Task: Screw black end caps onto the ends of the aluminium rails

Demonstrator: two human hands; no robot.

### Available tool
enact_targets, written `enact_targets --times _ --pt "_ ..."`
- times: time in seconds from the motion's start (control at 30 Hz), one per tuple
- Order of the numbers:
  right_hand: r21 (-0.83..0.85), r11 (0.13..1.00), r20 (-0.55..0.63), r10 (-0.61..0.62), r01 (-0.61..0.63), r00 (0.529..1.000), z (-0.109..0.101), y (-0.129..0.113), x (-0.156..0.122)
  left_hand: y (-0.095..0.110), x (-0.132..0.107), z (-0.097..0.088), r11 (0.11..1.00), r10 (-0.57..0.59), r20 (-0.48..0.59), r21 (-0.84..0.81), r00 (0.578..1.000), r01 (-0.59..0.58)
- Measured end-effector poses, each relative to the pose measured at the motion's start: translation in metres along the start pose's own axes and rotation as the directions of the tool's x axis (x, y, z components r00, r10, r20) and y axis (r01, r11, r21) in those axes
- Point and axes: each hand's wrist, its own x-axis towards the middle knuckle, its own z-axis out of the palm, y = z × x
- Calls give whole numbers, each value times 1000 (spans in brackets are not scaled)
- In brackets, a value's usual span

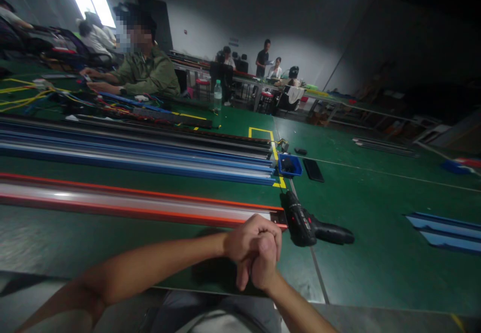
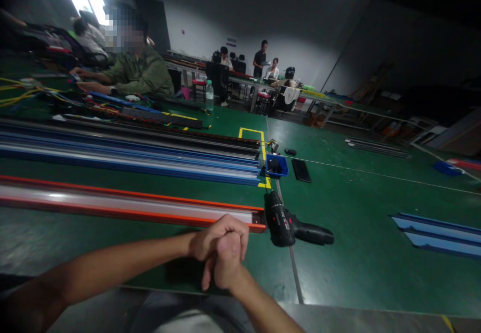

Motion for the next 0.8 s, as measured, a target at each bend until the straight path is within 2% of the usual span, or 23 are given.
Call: enact_targets --times 0.03,0.07,0.1,0.13,0.17,0.2,0.23,0.27,0.3,0.33,0.37,0.4,0.5,0.57,0.63,0.8 --pt "4 1000 -17 1 -1 1000 -8 -2 -1 -5 -2 -6 998 -38 -49 44 998 41" --pt "9 1000 -45 5 -4 999 -19 -5 -4 -9 -4 -15 983 -64 -52 170 997 72" --pt "-18 1000 -56 21 -22 998 -33 -7 -8 -11 -7 -27 930 -83 -31 358 996 88" --pt "-117 992 -155 27 -46 987 -50 -7 -14 -11 -12 -43 811 -81 -76 574 994 110" --pt "-267 959 -226 34 -95 974 -67 -7 -21 -11 -18 -63 627 -82 -105 767 991 133" --pt "-405 900 -376 0 -165 927 -85 -4 -29 -11 -27 -86 414 -83 -141 896 987 163" --pt "-518 811 -519 -43 -274 854 -103 0 -37 -12 -37 -112 202 -94 -203 955 975 219" --pt "-603 688 -641 -116 -404 759 -118 6 -44 -13 -50 -139 25 -106 -275 960 956 279" --pt "-645 544 -712 -175 -536 680 -130 13 -50 -15 -65 -166 -102 -121 -357 933 926 346" --pt "-647 415 -748 -182 -640 639 -139 21 -55 -18 -82 -191 -182 -125 -442 890 888 417" --pt "-624 325 -775 -142 -711 616 -146 28 -59 -20 -99 -213 -228 -118 -518 845 847 484" --pt "-602 276 -790 -72 -749 609 -150 35 -62 -23 -116 -232 -241 -123 -553 822 824 515" --pt "-557 241 -794 128 -795 595 -153 48 -66 -28 -155 -265 -227 -146 -596 797 790 559" --pt "-508 253 -810 185 -823 556 -154 50 -65 -28 -168 -274 -219 -154 -609 789 778 574" --pt "-463 275 -829 202 -843 521 -156 50 -63 -27 -171 -277 -215 -156 -617 783 771 583" --pt "-456 312 -822 211 -833 529 -161 48 -64 -23 -169 -277 -199 -171 -640 767 749 610"
